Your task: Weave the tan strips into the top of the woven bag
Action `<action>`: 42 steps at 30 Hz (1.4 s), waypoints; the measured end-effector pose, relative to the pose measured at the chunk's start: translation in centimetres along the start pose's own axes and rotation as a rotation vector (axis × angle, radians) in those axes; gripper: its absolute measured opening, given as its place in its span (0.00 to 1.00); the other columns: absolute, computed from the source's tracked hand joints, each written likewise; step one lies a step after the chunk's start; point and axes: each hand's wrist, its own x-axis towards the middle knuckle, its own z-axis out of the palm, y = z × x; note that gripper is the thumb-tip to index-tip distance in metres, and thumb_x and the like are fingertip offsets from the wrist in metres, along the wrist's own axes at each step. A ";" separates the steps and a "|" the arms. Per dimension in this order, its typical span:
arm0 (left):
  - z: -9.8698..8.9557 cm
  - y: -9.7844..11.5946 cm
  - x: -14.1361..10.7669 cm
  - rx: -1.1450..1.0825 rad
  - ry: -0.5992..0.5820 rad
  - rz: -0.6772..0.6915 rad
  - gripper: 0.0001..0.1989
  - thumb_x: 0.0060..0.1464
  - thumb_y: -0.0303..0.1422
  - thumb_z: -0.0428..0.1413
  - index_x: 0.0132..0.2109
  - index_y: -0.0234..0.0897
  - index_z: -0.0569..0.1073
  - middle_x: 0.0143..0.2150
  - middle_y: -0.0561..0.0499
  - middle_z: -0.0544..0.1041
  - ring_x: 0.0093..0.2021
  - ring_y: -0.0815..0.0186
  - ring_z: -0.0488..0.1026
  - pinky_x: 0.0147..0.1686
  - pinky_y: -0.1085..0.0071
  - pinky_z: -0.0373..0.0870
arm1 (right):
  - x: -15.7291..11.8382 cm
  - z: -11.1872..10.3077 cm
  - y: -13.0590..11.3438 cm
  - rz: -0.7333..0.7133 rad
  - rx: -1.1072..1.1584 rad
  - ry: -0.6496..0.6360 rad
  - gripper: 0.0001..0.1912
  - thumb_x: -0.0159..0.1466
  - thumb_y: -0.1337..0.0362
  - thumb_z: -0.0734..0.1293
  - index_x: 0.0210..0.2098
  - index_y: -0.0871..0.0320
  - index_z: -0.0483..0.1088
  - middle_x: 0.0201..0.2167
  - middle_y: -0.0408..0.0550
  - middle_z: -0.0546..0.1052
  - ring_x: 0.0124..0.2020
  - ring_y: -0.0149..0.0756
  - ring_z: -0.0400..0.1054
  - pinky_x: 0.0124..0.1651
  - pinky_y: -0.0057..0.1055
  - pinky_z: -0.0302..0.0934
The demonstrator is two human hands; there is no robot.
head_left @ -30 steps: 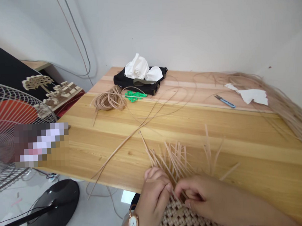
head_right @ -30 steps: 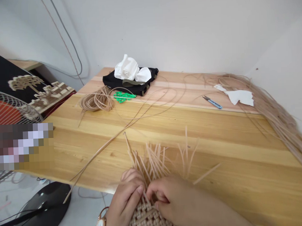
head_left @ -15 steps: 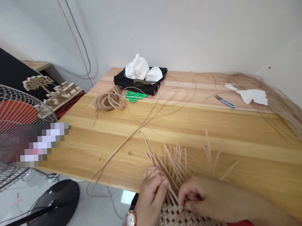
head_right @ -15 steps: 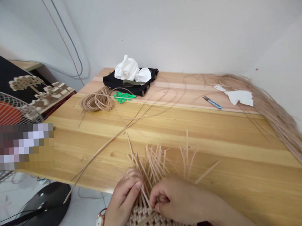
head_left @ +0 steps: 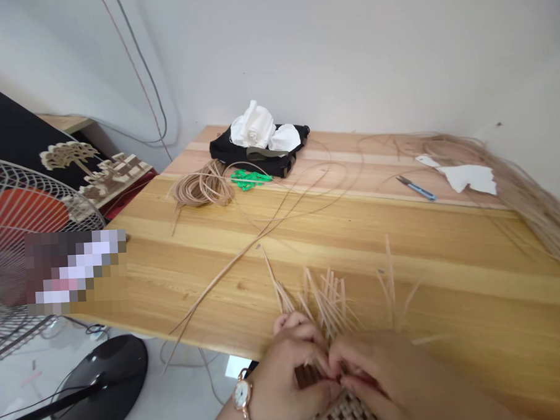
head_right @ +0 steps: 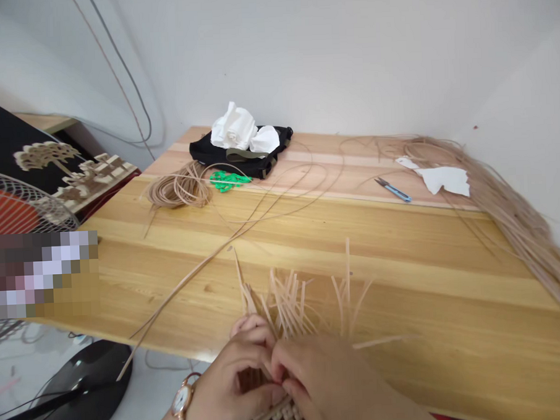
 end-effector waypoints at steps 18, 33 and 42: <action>-1.6 -0.8 2.0 0.185 0.131 0.009 0.07 0.52 0.32 0.53 0.28 0.37 0.72 0.28 0.52 0.71 0.37 0.65 0.64 0.40 0.64 0.54 | 2.2 -1.7 2.0 0.068 0.067 0.221 0.07 0.59 0.64 0.58 0.33 0.55 0.67 0.15 0.36 0.58 0.18 0.26 0.52 0.21 0.24 0.42; -0.6 -1.3 2.1 0.429 0.253 0.034 0.14 0.59 0.29 0.40 0.28 0.35 0.66 0.29 0.50 0.68 0.35 0.64 0.59 0.39 0.62 0.52 | 5.9 -3.3 1.3 -0.063 0.185 -0.260 0.07 0.53 0.67 0.60 0.19 0.61 0.60 0.18 0.36 0.56 0.21 0.24 0.50 0.24 0.21 0.46; -1.2 -1.7 2.7 0.522 0.252 -0.015 0.15 0.59 0.30 0.42 0.26 0.35 0.66 0.27 0.50 0.68 0.35 0.64 0.59 0.38 0.63 0.52 | 6.0 -4.0 0.9 -0.036 0.032 -0.247 0.06 0.51 0.68 0.61 0.27 0.61 0.69 0.21 0.39 0.66 0.24 0.26 0.58 0.25 0.22 0.49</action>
